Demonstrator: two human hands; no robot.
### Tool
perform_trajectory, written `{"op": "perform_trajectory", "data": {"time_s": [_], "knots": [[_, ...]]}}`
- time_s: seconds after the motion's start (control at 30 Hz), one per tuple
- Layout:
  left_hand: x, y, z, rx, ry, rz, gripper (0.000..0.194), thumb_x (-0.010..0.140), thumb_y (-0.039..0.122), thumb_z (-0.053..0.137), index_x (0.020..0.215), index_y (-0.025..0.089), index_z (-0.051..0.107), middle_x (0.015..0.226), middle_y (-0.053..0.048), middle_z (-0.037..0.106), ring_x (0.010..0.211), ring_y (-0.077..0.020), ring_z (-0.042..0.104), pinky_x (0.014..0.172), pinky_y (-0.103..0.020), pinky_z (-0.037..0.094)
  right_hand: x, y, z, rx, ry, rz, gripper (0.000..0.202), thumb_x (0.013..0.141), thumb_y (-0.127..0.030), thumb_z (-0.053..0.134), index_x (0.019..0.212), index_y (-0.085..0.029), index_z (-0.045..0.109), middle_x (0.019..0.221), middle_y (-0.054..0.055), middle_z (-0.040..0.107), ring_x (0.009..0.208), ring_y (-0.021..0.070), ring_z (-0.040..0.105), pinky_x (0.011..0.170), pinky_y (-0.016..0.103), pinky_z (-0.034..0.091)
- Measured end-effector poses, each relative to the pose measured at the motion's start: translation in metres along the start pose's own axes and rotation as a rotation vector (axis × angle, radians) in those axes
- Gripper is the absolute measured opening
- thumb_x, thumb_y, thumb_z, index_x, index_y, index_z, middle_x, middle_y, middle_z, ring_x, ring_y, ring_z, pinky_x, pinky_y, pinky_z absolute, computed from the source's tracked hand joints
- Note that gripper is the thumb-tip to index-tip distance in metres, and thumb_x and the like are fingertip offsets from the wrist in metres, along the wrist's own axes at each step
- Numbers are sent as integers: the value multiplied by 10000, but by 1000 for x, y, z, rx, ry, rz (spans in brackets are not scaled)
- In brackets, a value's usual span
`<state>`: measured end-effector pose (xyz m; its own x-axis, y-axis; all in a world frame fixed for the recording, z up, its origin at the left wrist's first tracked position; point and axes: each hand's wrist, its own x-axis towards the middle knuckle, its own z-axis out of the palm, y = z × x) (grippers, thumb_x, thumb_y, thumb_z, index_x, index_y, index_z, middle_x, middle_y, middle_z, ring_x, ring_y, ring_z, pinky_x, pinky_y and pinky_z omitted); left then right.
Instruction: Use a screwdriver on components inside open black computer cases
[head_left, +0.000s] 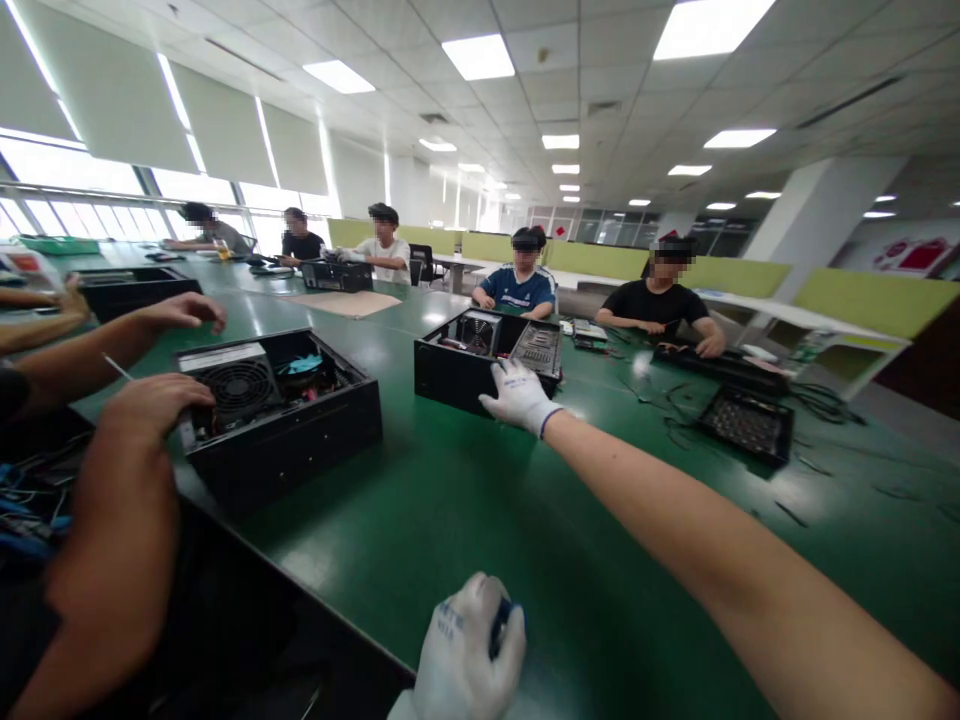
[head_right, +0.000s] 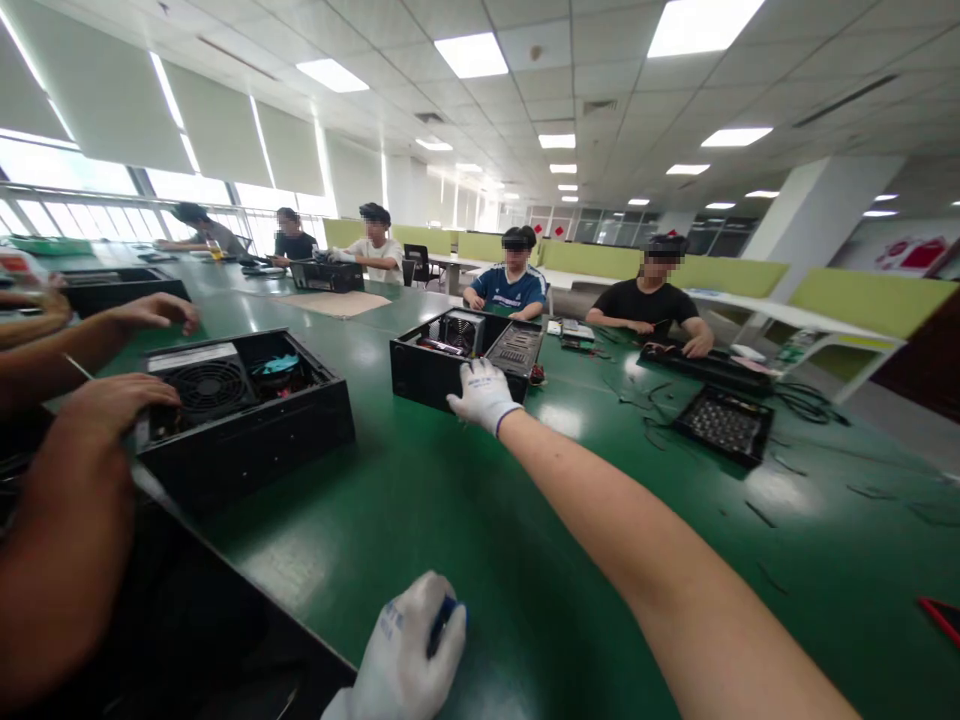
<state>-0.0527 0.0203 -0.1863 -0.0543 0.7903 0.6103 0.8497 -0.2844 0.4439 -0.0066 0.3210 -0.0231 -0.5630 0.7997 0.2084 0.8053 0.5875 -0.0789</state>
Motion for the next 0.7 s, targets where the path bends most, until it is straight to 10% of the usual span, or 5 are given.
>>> {"op": "perform_trajectory", "data": {"time_s": [0.3, 0.7], "knots": [[-10, -4, 15, 115, 153, 64, 235, 1049, 357, 470, 1180, 202, 588, 1000, -97, 754, 773, -216, 762, 693, -337, 650, 57, 43, 6, -203, -81, 181, 645, 990, -585, 590, 1523, -236, 490, 1503, 134, 530, 1321, 332, 544, 1087, 578, 444], [-9, -4, 16, 83, 147, 23, 193, 1001, 319, 526, 1148, 218, 602, 979, -91, 738, 763, -208, 747, 681, -306, 612, 47, 35, -5, -273, -3, 167, 465, 1003, -447, 649, 1397, -204, 596, 1422, 119, 598, 1219, 283, 626, 1012, 525, 543]]}}
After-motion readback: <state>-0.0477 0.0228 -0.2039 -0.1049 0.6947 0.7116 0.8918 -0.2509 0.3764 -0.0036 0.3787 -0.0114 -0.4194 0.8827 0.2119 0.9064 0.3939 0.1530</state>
